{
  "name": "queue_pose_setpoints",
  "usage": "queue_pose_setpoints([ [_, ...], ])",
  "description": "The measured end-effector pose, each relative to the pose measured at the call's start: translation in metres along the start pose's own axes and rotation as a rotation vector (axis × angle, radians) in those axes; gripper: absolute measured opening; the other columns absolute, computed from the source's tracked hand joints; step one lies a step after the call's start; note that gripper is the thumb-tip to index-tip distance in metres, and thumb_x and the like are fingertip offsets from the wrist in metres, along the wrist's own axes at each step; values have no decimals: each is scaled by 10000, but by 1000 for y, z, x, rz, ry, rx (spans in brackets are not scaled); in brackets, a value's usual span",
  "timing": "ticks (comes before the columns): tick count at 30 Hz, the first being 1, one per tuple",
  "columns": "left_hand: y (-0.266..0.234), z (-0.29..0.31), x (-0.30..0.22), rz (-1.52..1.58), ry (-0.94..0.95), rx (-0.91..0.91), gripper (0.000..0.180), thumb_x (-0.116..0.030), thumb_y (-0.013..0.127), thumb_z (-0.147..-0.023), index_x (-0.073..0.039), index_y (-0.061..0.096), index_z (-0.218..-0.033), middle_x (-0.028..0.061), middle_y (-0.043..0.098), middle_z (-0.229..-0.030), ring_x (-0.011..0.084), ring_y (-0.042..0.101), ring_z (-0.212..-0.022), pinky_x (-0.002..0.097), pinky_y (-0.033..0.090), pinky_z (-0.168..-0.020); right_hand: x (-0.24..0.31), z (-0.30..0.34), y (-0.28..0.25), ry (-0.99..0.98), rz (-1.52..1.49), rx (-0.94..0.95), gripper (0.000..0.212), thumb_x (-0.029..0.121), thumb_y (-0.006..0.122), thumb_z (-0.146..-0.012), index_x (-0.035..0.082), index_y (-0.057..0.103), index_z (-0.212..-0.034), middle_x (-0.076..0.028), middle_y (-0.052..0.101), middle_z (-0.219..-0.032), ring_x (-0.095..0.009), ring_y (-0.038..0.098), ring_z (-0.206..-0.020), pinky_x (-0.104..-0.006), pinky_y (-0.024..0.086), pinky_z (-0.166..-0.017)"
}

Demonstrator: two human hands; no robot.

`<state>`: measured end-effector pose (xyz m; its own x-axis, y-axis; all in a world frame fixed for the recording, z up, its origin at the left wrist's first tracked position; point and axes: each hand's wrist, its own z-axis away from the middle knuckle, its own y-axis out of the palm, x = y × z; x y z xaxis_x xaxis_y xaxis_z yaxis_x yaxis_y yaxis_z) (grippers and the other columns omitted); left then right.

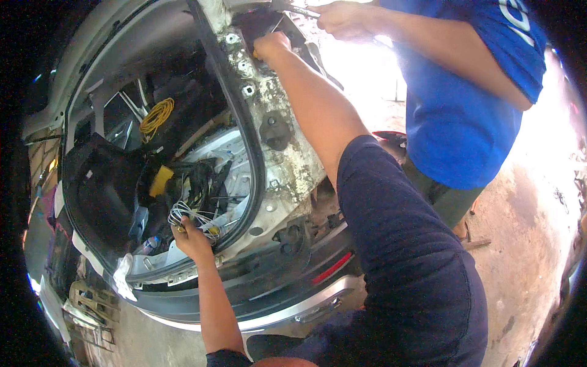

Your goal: The person uses a welding torch to heat and weld the rear trunk area of a white car. They hold the torch with both hands, directing the flame at specific points on the metal frame while a coworker assists by holding the trunk lid.

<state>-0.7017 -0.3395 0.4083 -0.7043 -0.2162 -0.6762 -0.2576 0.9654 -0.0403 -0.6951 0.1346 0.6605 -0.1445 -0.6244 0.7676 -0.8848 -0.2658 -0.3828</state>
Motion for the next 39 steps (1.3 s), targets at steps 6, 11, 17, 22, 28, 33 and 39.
queue_pose_setpoints([
  [6,1,-2,17,24,-24,9,219,-136,584,-1041,80,605,-1066,161,677,-815,234,598,-703,389,475,-654,-11,0,12,-121,12,-42,340,357,747,-916,19,731,-877,-95,700,-724,-172,633,-589,-331,492,-550],
  [11,-4,1,17,11,-114,49,233,-143,590,-1042,89,601,-1061,155,670,-817,225,590,-710,387,469,-654,18,41,4,207,-337,18,238,219,732,-868,99,787,-1066,-124,780,-1021,-288,758,-926,-385,596,-815],
  [17,14,-10,18,13,-65,49,240,-150,591,-1045,90,606,-1054,141,663,-807,212,585,-706,379,467,-650,-2,9,-23,-27,25,23,284,302,673,-916,37,761,-967,-130,741,-882,-242,702,-771,-375,551,-679],
  [22,3,-3,17,-34,-93,38,238,-148,588,-1043,88,610,-1058,158,669,-819,230,595,-713,381,471,-658,11,44,-13,74,-40,-52,365,364,667,-967,1,690,-988,-114,697,-854,-206,646,-685,-369,509,-593],
  [28,4,-8,28,-22,-54,34,242,-154,591,-1039,83,619,-1077,169,688,-847,255,624,-728,390,487,-676,19,33,2,114,-791,-39,451,349,624,-958,-32,692,-1189,-210,731,-1044,-293,719,-980,-401,564,-790],
  [33,3,-7,24,11,-54,42,252,-180,591,-1042,71,617,-1056,162,690,-852,256,627,-731,394,492,-688,19,23,9,-63,-12,-200,526,362,470,-977,-49,716,-1193,-286,651,-1324,-415,639,-1236,-468,487,-1077],
  [39,-1,-1,20,-31,-41,23,299,-240,602,-1046,49,599,-970,133,664,-778,236,607,-652,391,485,-624,4,42,-15,-489,682,-91,293,137,562,-947,-6,713,-1154,-303,696,-1186,-447,691,-1105,-479,578,-913],
])
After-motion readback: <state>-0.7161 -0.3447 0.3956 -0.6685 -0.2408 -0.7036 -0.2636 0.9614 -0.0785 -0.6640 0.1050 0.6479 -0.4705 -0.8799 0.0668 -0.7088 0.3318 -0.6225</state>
